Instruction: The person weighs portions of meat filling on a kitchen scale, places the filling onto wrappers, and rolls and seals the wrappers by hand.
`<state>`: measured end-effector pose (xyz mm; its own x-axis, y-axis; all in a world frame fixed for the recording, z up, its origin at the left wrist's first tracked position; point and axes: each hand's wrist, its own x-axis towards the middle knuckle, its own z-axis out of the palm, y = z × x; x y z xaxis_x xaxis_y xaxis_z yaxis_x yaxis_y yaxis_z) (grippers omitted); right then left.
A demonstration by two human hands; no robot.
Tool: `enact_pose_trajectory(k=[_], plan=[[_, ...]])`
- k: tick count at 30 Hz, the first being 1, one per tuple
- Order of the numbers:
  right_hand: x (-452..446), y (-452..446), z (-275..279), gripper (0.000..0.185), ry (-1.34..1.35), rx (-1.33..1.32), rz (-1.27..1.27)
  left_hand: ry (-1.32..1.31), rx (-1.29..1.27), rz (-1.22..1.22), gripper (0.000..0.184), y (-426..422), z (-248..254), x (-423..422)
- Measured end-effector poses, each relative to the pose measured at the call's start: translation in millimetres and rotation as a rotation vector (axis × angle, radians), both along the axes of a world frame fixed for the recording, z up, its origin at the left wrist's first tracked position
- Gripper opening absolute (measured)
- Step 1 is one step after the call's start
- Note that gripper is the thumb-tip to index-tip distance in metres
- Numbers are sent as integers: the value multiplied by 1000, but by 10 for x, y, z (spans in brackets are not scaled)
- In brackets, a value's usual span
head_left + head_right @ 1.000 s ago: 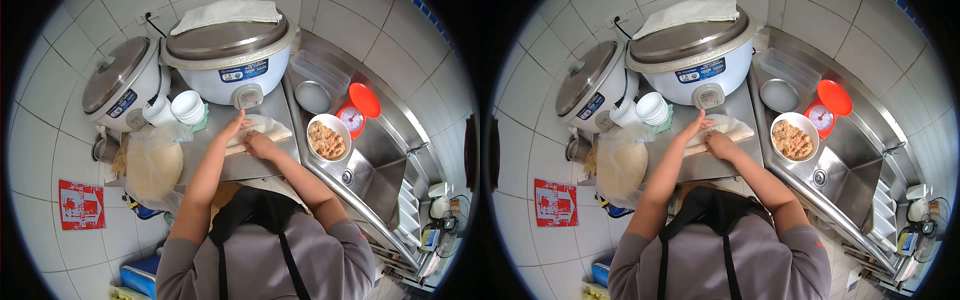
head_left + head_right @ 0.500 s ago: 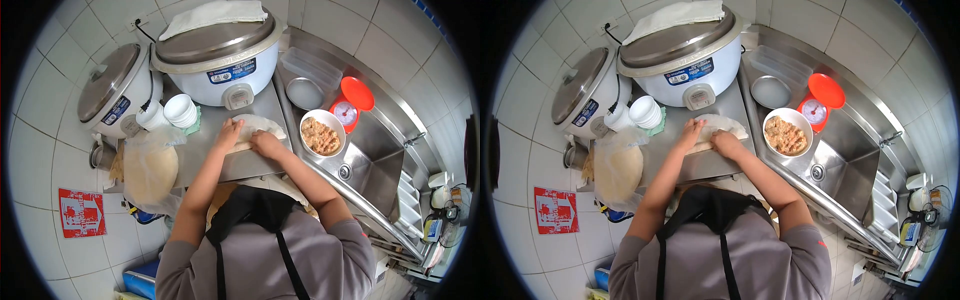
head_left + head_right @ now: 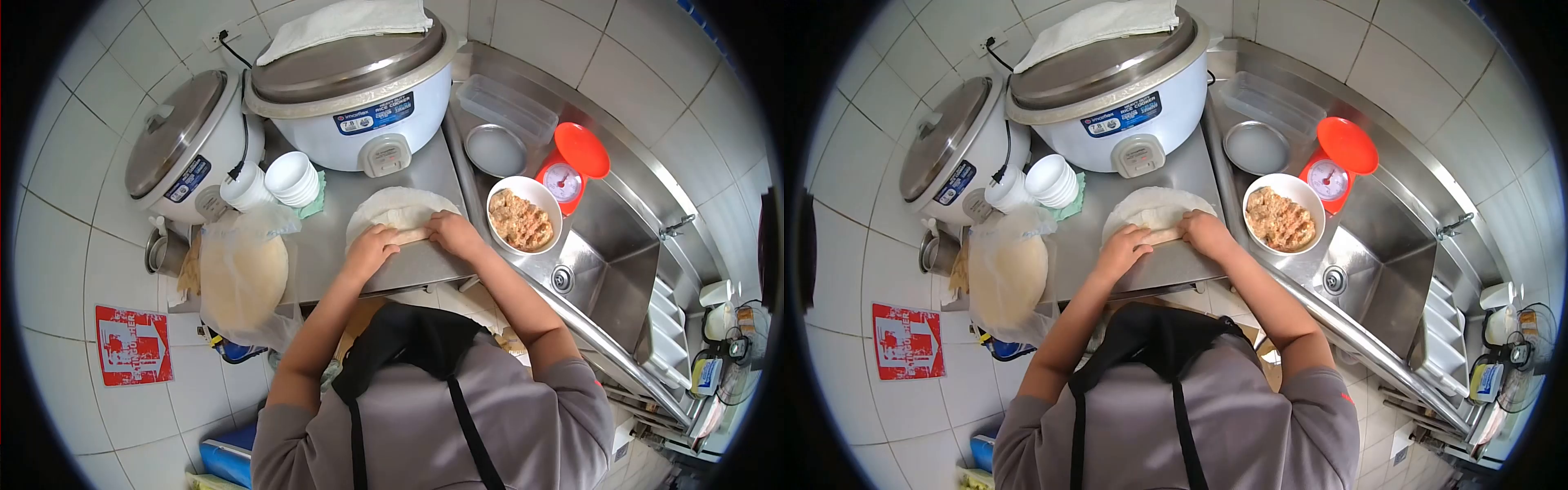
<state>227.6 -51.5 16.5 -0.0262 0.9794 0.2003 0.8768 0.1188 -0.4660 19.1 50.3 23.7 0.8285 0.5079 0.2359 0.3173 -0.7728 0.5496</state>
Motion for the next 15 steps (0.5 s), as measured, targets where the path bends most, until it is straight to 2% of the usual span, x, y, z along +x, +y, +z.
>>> enact_pose_trajectory(k=[4, 7, 10, 15], plan=[[-254, 114, 154, 15, 59, 112, 60, 1, 30, -48, 34, 10, -28, 136], [-352, 216, -43, 16, 34, 45, 49, -20, 22, -24, 24, -22, -62, 139], [-319, 164, -72, 15, 27, 33, 54, -13, -8, -28, 25, -4, -63, 45], [-71, -62, -1, 21, 52, 20, 36, -34, -88, 10, 36, 58, -131, -271]])
